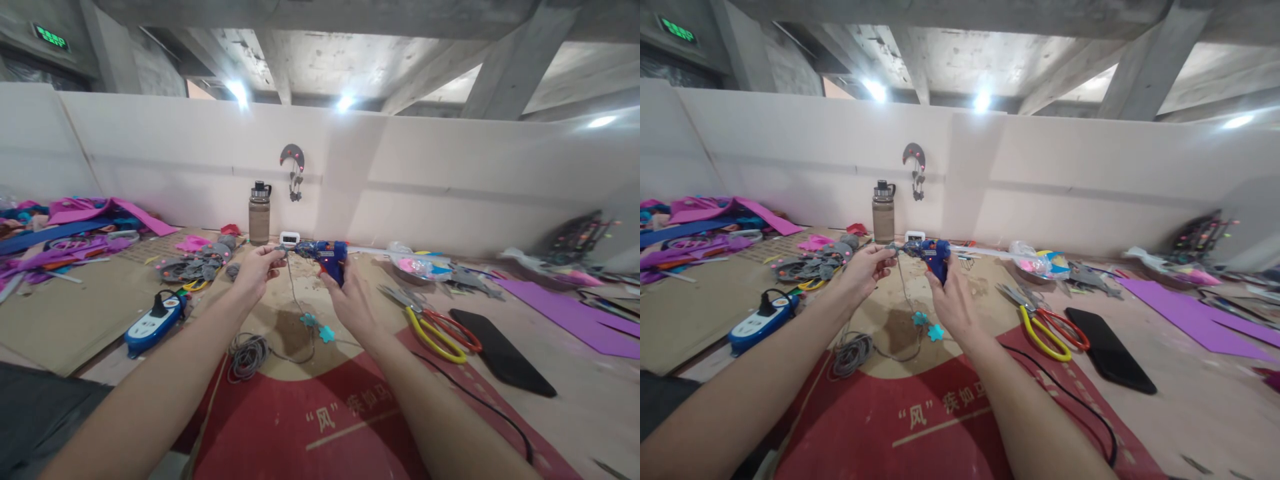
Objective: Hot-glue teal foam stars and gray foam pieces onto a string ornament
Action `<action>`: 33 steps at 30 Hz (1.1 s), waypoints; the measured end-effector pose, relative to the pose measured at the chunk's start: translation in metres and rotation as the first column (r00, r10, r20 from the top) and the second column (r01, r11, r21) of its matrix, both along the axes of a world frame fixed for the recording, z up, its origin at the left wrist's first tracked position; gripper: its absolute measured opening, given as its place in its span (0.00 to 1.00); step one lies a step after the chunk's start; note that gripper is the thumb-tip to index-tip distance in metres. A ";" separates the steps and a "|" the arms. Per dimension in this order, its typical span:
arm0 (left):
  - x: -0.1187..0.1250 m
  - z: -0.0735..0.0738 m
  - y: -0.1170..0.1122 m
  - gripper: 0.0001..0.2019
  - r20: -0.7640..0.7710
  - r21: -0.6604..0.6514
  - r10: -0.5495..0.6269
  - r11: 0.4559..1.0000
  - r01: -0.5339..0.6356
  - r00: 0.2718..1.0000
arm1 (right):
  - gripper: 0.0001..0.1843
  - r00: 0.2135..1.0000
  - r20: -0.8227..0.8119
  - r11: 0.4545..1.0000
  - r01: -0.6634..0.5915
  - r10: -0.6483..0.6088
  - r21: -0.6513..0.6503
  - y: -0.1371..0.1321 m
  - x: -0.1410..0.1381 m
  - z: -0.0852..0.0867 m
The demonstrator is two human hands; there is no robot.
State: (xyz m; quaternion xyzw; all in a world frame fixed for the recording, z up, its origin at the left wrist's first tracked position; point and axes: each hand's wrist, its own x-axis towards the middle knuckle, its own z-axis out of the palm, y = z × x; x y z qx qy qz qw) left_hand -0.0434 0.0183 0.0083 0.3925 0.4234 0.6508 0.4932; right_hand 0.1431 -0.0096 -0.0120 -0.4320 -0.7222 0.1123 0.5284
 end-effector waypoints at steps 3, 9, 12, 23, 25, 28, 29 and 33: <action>0.000 0.000 0.000 0.14 -0.002 -0.004 0.001 1.000 -0.001 1.000 | 0.25 1.000 0.003 1.000 0.004 -0.004 -0.002 0.000 0.000 0.000; 0.001 0.000 0.000 0.14 -0.005 -0.006 -0.004 1.000 0.004 1.000 | 0.25 1.000 0.015 1.000 0.009 -0.009 0.021 -0.001 0.001 0.001; 0.001 0.000 0.000 0.14 -0.012 -0.007 0.000 1.000 0.000 1.000 | 0.24 1.000 0.015 1.000 -0.006 0.006 0.028 -0.002 0.001 0.002; 0.001 0.001 0.000 0.14 -0.031 0.007 -0.002 1.000 0.002 1.000 | 0.22 0.997 0.076 0.999 0.029 -0.030 0.019 -0.006 0.001 0.008; 0.001 0.000 0.001 0.14 -0.058 0.027 0.008 1.000 -0.006 0.998 | 0.20 0.992 0.119 0.999 0.045 -0.047 0.017 -0.009 0.001 0.009; 0.000 0.000 0.001 0.14 -0.060 0.056 0.039 0.998 -0.035 0.997 | 0.19 0.981 0.175 0.997 0.076 -0.078 0.019 -0.011 0.001 0.011; -0.001 0.000 0.001 0.14 -0.045 0.058 0.049 0.997 -0.046 0.998 | 0.19 0.981 0.177 0.997 0.071 -0.074 0.018 -0.011 0.002 0.011; -0.003 0.003 0.001 0.15 0.016 0.024 0.061 0.998 -0.061 0.998 | 0.19 1.000 0.013 1.000 0.021 -0.020 -0.011 0.000 0.004 0.007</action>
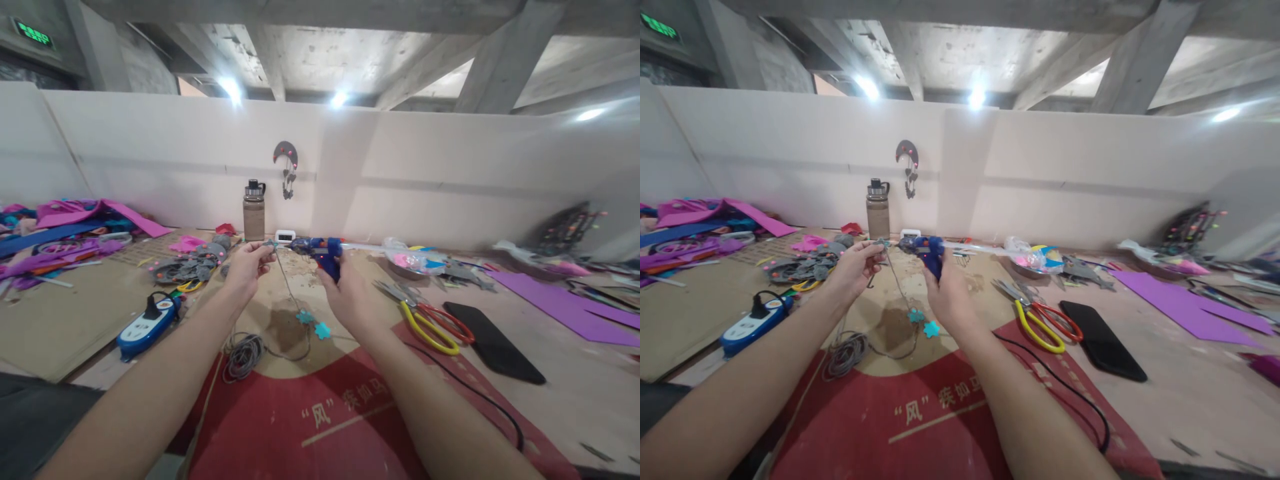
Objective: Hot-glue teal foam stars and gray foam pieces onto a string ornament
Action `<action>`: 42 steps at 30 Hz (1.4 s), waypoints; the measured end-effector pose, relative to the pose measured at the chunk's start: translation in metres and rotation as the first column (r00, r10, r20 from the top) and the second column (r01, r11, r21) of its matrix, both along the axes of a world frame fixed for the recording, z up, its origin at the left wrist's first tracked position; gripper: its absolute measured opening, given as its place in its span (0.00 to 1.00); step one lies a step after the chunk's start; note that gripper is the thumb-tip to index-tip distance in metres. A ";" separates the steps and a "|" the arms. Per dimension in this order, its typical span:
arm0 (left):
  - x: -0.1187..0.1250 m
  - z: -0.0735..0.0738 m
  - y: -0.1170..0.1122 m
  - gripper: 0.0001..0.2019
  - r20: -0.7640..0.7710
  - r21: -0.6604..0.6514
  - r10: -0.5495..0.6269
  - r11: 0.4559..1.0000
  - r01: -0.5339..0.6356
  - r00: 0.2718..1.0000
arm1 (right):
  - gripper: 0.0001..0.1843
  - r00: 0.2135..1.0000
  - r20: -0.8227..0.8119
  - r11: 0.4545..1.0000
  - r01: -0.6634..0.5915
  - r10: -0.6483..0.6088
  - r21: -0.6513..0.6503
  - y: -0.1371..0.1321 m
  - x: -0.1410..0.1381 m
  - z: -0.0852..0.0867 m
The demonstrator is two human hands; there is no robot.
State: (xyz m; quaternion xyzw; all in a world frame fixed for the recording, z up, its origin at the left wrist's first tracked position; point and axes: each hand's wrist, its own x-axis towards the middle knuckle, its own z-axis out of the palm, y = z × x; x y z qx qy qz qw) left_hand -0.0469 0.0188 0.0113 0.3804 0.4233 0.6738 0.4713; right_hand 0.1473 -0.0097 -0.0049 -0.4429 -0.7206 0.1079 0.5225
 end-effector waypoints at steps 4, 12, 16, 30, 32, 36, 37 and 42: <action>0.001 -0.001 0.001 0.14 -0.006 0.002 -0.026 1.000 0.026 1.000 | 0.13 0.988 -0.142 0.982 0.033 -0.060 -0.185 0.024 0.007 -0.015; 0.011 -0.006 -0.001 0.12 -0.058 0.106 -0.174 0.978 0.179 0.983 | 0.07 0.954 0.170 0.927 0.284 -0.248 -0.243 0.045 0.021 -0.037; 0.019 -0.010 -0.005 0.12 -0.132 0.097 -0.162 0.980 0.175 0.978 | 0.12 0.996 -0.078 0.983 0.023 -0.038 -0.184 0.032 0.005 -0.027; 0.034 -0.017 -0.009 0.11 -0.259 0.107 -0.159 0.975 0.192 0.953 | 0.10 0.681 -0.678 0.721 -0.614 0.277 -0.321 0.005 -0.025 -0.020; 0.034 -0.016 -0.010 0.13 -0.236 0.098 -0.156 0.978 0.183 0.959 | 0.08 0.775 -0.588 0.812 -0.487 0.231 -0.322 0.009 -0.022 -0.020; 0.034 -0.014 -0.013 0.14 -0.236 0.091 -0.169 0.977 0.195 0.957 | 0.08 0.930 -0.336 0.957 -0.223 0.151 -0.187 0.013 -0.015 -0.018; 0.034 -0.014 -0.014 0.14 -0.246 0.088 -0.175 0.976 0.201 0.953 | 0.08 0.949 -0.284 0.971 -0.185 0.137 -0.150 0.012 -0.013 -0.017; 0.036 -0.014 -0.017 0.13 -0.268 0.079 -0.224 0.964 0.253 0.937 | 0.08 0.972 -0.217 0.986 -0.117 0.089 -0.118 0.007 -0.008 -0.009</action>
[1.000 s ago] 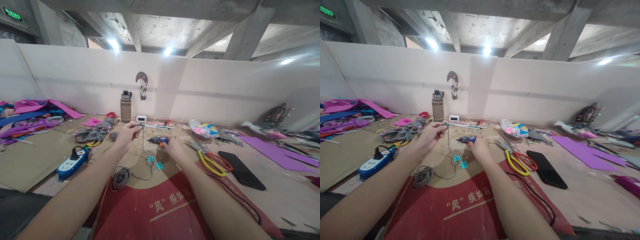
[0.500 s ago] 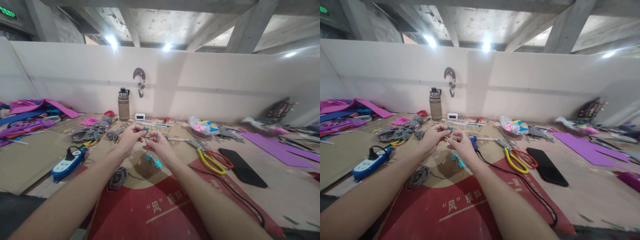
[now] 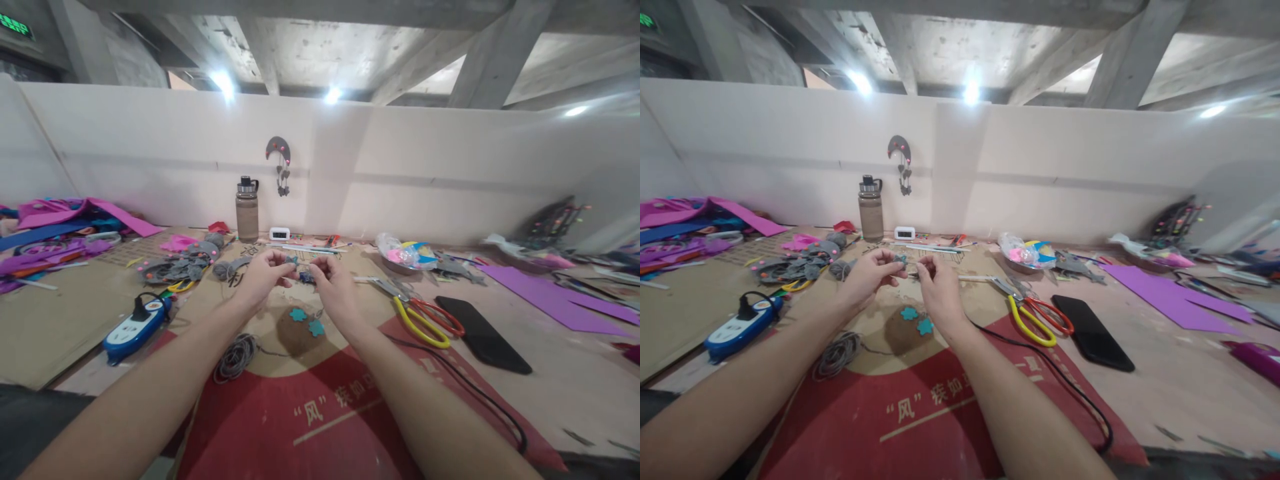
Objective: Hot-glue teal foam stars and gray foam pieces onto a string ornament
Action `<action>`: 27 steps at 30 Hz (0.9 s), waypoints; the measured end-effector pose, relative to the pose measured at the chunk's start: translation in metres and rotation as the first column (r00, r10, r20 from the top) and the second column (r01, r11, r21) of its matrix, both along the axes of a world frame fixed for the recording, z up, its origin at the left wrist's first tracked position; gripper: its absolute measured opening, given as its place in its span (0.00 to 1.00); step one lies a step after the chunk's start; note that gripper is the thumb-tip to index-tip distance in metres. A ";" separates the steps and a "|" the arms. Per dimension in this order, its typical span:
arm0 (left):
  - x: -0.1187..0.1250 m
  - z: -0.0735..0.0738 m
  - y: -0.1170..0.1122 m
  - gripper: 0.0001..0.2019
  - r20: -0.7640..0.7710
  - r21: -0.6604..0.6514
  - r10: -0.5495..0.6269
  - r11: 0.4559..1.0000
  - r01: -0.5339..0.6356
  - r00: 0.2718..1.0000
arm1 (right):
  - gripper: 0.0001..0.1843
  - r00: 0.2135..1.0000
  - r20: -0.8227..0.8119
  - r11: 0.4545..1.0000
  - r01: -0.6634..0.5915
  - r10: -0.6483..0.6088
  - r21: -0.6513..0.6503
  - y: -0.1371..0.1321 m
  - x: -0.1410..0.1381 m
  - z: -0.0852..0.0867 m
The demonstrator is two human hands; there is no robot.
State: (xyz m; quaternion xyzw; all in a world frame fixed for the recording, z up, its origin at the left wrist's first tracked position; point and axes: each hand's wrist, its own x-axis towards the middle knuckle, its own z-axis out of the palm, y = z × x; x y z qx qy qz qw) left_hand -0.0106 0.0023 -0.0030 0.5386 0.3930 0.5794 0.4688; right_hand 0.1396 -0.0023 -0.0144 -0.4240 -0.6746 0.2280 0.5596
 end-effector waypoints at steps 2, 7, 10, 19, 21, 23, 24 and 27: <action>0.000 0.000 0.000 0.12 -0.001 -0.004 -0.022 1.000 0.022 1.000 | 0.08 1.000 0.004 1.000 0.008 -0.008 -0.003 -0.001 0.001 0.002; -0.001 -0.003 0.003 0.11 -0.087 0.019 0.014 1.000 -0.013 0.996 | 0.10 0.995 0.078 0.998 0.056 -0.057 0.004 0.000 0.001 0.001; -0.001 -0.005 0.005 0.10 -0.111 0.066 0.057 0.997 -0.050 0.992 | 0.13 0.986 0.143 0.996 0.089 -0.091 0.020 0.000 0.001 -0.001; 0.007 -0.005 0.000 0.14 -0.049 -0.014 -0.108 0.994 0.108 0.993 | 0.19 0.983 0.175 0.998 0.056 -0.059 0.020 0.002 0.000 -0.003; 0.008 -0.005 -0.002 0.14 -0.069 -0.020 -0.114 0.993 0.113 0.991 | 0.20 0.988 0.152 0.999 0.025 -0.028 0.023 0.003 0.000 -0.005; 0.008 -0.005 -0.002 0.13 -0.111 0.003 -0.095 0.995 0.096 0.989 | 0.20 0.993 0.120 1.000 -0.005 0.002 0.017 0.005 -0.001 -0.007; 0.008 -0.005 -0.002 0.12 -0.131 0.023 -0.076 0.997 0.079 0.988 | 0.20 0.995 0.104 1.000 -0.012 0.011 0.011 0.006 -0.001 -0.009; 0.008 -0.005 -0.001 0.10 -0.166 0.080 -0.024 0.996 0.038 0.986 | 0.20 0.998 0.065 1.000 -0.019 0.019 -0.009 0.009 -0.002 -0.011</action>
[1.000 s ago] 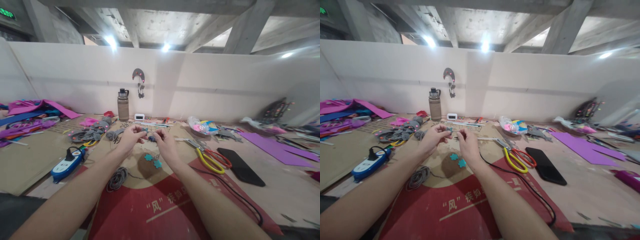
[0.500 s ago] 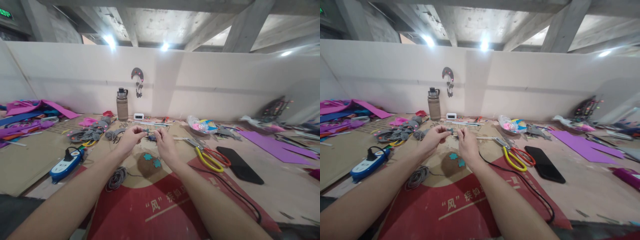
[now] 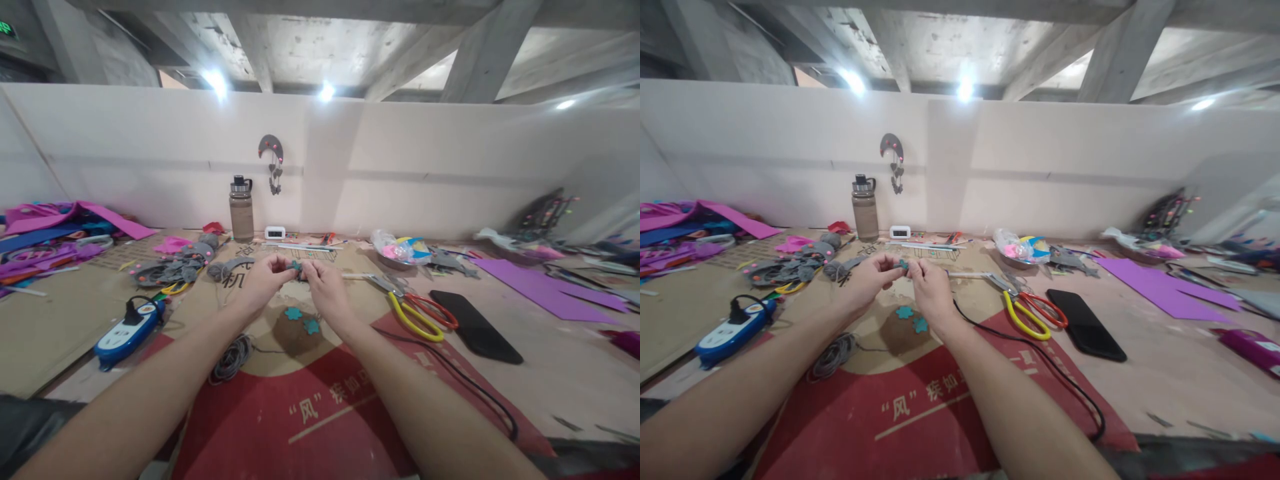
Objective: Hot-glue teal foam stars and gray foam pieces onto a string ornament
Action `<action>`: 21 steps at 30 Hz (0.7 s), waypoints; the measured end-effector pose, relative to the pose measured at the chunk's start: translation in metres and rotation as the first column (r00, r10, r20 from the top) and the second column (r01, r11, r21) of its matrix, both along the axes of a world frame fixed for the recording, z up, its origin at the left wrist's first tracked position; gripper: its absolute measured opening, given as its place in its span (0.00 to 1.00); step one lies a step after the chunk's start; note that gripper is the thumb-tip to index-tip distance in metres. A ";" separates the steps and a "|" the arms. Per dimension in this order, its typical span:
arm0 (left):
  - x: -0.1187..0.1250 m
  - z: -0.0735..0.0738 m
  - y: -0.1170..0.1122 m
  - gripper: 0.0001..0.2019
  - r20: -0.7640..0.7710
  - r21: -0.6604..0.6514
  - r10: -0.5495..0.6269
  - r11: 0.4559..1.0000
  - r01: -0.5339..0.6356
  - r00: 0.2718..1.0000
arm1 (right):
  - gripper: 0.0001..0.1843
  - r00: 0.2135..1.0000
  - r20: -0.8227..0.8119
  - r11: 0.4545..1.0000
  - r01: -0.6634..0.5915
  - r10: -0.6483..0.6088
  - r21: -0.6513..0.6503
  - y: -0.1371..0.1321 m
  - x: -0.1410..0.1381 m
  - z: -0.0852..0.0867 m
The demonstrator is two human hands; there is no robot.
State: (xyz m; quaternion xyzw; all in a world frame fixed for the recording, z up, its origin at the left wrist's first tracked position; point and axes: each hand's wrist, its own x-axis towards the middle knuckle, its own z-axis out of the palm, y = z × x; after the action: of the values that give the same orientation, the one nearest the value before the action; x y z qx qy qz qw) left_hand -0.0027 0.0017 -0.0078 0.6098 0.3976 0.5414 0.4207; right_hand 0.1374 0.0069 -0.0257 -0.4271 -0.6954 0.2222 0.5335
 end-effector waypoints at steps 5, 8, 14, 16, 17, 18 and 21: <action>0.000 0.000 0.000 0.14 0.020 -0.024 -0.056 0.998 0.057 0.998 | 0.20 0.999 -0.036 1.000 -0.007 0.006 -0.027 0.001 0.002 0.002; 0.002 0.000 -0.002 0.13 0.078 -0.048 -0.144 0.988 0.148 0.987 | 0.21 1.000 0.004 0.999 0.020 -0.019 -0.038 -0.001 0.004 0.004; 0.006 0.002 -0.005 0.12 0.332 -0.178 -0.226 0.938 0.296 0.916 | 0.20 0.994 0.095 0.999 0.045 -0.047 0.021 0.000 0.005 0.003; 0.004 0.002 -0.003 0.12 0.389 -0.237 -0.198 0.922 0.306 0.900 | 0.20 0.995 0.096 0.999 0.021 -0.024 0.039 0.000 0.005 0.003; 0.003 0.002 -0.001 0.13 0.405 -0.271 -0.184 0.912 0.310 0.896 | 0.19 0.995 0.098 0.999 0.000 -0.005 0.045 0.000 0.005 0.003; 0.002 0.002 0.000 0.13 0.413 -0.302 -0.173 0.900 0.313 0.894 | 0.19 0.995 0.103 0.999 -0.023 0.018 0.049 -0.001 0.004 0.004; -0.003 0.002 0.003 0.12 0.388 -0.361 -0.175 0.874 0.324 0.905 | 0.19 0.987 0.130 0.994 -0.101 0.095 0.040 -0.002 0.004 0.005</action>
State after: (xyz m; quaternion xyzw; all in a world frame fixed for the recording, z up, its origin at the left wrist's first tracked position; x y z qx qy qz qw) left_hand -0.0057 0.0047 -0.0060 0.4485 0.3409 0.4819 0.6711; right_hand 0.1416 0.0045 -0.0205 -0.3933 -0.7533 0.2041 0.4859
